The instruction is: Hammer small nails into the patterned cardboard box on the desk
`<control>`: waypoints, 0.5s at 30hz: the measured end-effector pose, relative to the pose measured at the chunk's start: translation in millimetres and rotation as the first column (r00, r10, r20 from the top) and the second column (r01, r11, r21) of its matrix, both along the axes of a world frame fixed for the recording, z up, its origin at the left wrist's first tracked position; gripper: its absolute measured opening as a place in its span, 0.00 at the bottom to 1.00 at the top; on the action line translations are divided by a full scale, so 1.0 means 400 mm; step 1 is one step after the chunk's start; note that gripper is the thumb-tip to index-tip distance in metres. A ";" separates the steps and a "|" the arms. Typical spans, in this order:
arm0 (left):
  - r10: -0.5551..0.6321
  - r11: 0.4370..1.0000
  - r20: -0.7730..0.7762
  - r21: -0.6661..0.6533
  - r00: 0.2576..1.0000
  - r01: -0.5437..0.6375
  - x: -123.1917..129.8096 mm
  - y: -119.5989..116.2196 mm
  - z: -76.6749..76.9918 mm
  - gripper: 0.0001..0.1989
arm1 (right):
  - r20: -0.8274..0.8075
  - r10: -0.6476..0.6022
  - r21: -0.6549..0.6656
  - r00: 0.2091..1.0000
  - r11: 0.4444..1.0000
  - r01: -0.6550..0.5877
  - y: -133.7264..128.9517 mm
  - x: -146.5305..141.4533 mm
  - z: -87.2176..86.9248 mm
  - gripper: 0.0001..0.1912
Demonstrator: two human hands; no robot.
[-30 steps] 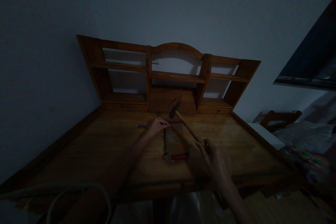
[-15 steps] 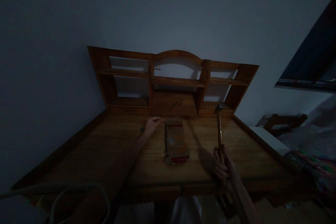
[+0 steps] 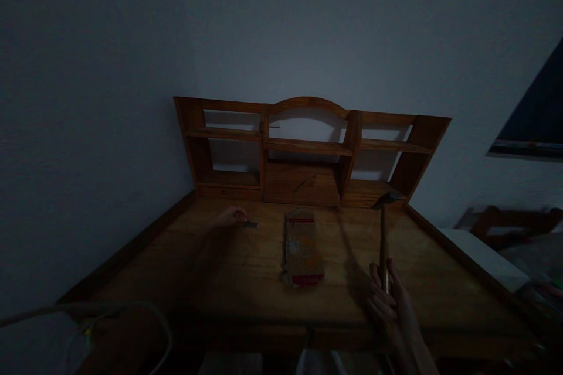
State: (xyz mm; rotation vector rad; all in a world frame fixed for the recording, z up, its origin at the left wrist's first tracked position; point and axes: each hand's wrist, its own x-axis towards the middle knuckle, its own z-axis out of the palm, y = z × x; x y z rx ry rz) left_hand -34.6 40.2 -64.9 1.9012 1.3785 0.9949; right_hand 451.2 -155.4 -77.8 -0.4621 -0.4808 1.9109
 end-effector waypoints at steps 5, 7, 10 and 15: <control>-0.117 0.987 -0.057 -0.113 0.992 0.110 -0.010 0.042 -0.038 0.21 | -0.048 0.034 0.028 0.998 0.999 -0.033 -0.003 -0.009 -0.003 0.26; -0.139 0.983 -0.082 -0.129 0.987 0.128 -0.018 0.060 -0.050 0.22 | -0.080 0.063 0.064 0.995 0.996 -0.058 0.000 -0.009 -0.009 0.26; -0.146 0.981 -0.111 -0.145 0.983 0.129 -0.027 0.069 -0.056 0.21 | -0.107 0.100 0.096 0.989 0.991 -0.090 0.008 -0.008 -0.016 0.27; -0.038 0.999 -0.021 0.010 0.999 0.038 -0.021 0.058 -0.025 0.18 | -0.103 0.077 0.090 0.992 0.994 -0.068 0.011 -0.007 -0.017 0.26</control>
